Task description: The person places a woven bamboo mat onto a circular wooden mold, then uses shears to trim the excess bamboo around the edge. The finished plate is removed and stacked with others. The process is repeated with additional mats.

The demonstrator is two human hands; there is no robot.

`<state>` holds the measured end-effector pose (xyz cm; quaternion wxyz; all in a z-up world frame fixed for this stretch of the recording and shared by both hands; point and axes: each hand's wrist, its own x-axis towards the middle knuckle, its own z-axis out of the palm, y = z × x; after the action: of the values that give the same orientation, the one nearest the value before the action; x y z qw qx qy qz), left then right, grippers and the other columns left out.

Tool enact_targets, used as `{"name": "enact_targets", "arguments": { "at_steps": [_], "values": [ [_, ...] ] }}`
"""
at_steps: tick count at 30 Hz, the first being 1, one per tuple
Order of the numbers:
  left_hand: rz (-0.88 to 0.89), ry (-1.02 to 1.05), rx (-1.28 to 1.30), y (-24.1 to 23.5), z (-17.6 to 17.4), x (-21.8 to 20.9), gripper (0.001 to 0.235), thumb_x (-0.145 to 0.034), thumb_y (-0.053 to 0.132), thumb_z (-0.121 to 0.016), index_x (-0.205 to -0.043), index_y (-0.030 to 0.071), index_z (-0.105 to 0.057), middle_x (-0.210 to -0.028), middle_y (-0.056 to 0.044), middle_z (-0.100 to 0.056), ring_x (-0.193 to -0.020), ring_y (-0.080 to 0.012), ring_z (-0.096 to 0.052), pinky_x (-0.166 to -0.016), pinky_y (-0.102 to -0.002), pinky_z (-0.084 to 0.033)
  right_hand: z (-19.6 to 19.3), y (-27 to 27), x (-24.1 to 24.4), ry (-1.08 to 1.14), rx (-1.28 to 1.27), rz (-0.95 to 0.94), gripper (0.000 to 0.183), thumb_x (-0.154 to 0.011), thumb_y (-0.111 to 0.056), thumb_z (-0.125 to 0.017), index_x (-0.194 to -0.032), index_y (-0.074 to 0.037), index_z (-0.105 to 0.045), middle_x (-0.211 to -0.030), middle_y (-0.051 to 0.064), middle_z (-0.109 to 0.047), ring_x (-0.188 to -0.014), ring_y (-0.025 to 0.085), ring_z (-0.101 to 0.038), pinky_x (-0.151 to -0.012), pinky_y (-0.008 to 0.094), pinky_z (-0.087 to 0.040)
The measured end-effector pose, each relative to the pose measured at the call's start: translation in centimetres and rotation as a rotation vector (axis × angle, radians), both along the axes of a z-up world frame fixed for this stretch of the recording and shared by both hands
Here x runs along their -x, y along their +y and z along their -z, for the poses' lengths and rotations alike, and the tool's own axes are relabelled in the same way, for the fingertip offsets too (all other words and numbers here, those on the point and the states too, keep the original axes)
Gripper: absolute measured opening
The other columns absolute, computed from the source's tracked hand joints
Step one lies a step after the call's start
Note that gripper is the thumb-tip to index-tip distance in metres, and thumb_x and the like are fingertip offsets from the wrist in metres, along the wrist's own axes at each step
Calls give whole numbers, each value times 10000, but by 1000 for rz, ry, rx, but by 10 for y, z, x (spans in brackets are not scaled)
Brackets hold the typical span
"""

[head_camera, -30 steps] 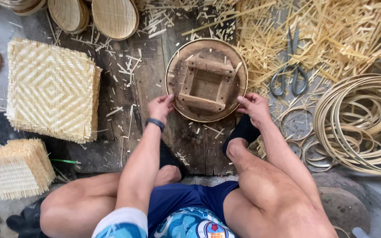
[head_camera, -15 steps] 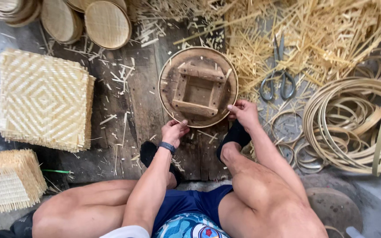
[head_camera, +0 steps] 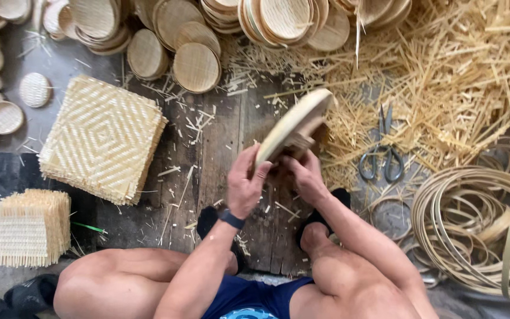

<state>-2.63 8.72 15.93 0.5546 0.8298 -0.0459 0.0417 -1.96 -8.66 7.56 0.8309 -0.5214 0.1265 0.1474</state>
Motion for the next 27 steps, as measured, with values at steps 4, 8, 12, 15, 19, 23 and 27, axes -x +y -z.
{"name": "enact_targets", "arguments": {
  "at_steps": [4, 8, 12, 15, 19, 23, 27],
  "values": [
    [109, -135, -18, -24, 7, -4, 669, -994, 505, -673, -1453, 32, -560, -1345, -194, -655, -1203, -313, -671, -975, -398, -585, 25, -45, 26, 28, -264, 116, 330, -925, -35, -567, -1231, 87, -589, -1089, 180, -683, -927, 300, -669, -796, 447, -570],
    [43, -84, -23, -15, 39, -44, 607, -1040, 537, -622, -1386, 38, -613, -1126, -151, -731, -980, -230, -728, -815, -375, -602, 36, -84, 67, 155, -442, 322, 457, -913, -129, -531, -1348, 12, -525, -1285, 157, -635, -1190, 311, -619, -1052, 485, -497],
    [21, 186, -147, 12, 66, -161, 626, -1115, 575, -508, -922, 30, -747, -704, -99, -662, -598, -194, -597, -601, -413, -486, 48, -102, 110, 255, -458, 409, 571, -939, -295, -513, -1433, -9, -496, -1361, 171, -622, -1224, 331, -603, -1035, 497, -484],
    [-184, 31, 234, 26, 54, -268, 536, -1020, 642, -516, -965, 132, -671, -1128, -63, -718, -1046, -141, -642, -865, -351, -549, 64, -107, 118, 241, -435, 418, 560, -949, -289, -522, -1440, -21, -495, -1349, 163, -620, -1208, 321, -606, -1011, 487, -492],
    [-313, 378, 810, 18, 18, -336, 514, -986, 583, -605, -820, 100, -551, -1039, -294, -688, -991, -374, -674, -881, -547, -671, 72, -107, 114, 177, -419, 372, 472, -1011, -221, -537, -1399, 46, -509, -1333, 177, -621, -1202, 301, -615, -1014, 464, -504],
    [81, 553, 750, -4, 22, -275, 802, -933, 688, -558, -1390, 34, -634, -1468, -303, -597, -1259, -356, -678, -938, -381, -604, 60, -109, 101, 144, -415, 304, 450, -999, -186, -547, -1384, 45, -525, -1299, 190, -634, -1154, 293, -638, -973, 460, -530],
    [59, 620, -166, 35, 60, -181, 1002, -834, 449, -754, -1589, 69, -217, -1606, -214, -329, -1370, -345, -492, -1077, -468, -472, 55, -107, 84, 144, -424, 288, 513, -982, -231, -555, -1416, 37, -505, -1337, 197, -621, -1179, 309, -628, -991, 461, -527]
  ]
}}
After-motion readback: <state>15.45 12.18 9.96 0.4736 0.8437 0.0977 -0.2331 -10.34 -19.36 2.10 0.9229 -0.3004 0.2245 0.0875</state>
